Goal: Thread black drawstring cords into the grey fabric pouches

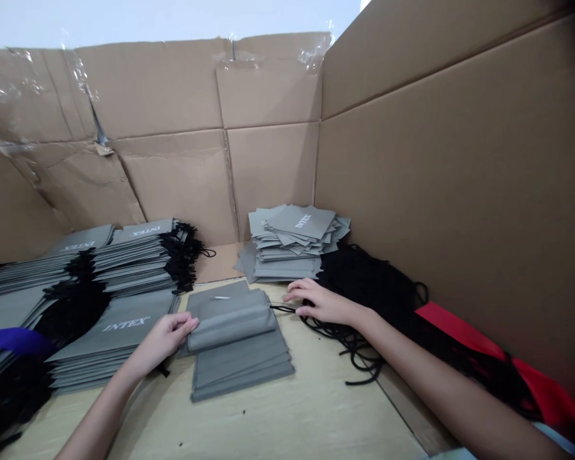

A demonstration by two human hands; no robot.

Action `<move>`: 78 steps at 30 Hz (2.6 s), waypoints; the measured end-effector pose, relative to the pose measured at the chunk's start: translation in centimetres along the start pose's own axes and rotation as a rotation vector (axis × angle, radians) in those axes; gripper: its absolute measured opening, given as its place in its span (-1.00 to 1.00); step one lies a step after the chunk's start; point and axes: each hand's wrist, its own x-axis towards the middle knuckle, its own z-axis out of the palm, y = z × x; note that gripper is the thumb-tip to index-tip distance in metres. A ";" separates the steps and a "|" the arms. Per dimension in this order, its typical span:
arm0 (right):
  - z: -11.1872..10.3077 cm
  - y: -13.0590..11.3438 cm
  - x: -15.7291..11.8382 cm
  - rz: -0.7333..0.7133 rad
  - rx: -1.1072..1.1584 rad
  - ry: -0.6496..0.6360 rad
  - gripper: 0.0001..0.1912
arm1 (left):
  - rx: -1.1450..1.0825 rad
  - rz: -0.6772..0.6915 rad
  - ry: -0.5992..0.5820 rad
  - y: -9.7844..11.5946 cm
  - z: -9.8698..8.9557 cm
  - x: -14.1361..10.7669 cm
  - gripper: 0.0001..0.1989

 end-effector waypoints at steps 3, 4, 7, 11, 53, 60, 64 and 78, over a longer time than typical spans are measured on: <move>1.0 -0.6 0.6 -0.042 0.001 0.007 -0.79 | 0.003 0.002 0.007 -0.1 0.0 -0.1 -0.58; 1.2 -0.6 0.8 -0.043 0.005 0.024 -0.80 | 0.005 0.005 0.013 0.0 0.0 -0.1 -0.57; 1.0 -0.1 0.7 0.048 0.099 0.098 -0.75 | 0.030 0.031 0.038 0.4 0.0 -0.2 -0.56; 0.0 0.3 0.1 0.157 0.229 0.175 -0.68 | 0.113 0.116 0.150 1.2 0.1 -0.7 -0.58; 1.3 -0.7 1.2 0.608 1.480 0.933 -0.85 | 0.464 0.329 0.232 0.6 2.4 -0.9 -0.63; 0.5 -0.7 1.1 0.599 1.440 0.971 -0.87 | 0.560 0.369 0.256 1.3 3.3 -1.3 -0.62; 0.8 -1.2 1.3 0.426 1.177 0.938 -0.89 | 0.608 0.235 0.154 1.3 2.3 -1.1 -0.58; -0.2 -3.6 -0.2 0.116 0.264 0.743 -0.78 | 0.909 0.429 0.315 13.1 14.8 3.1 -0.50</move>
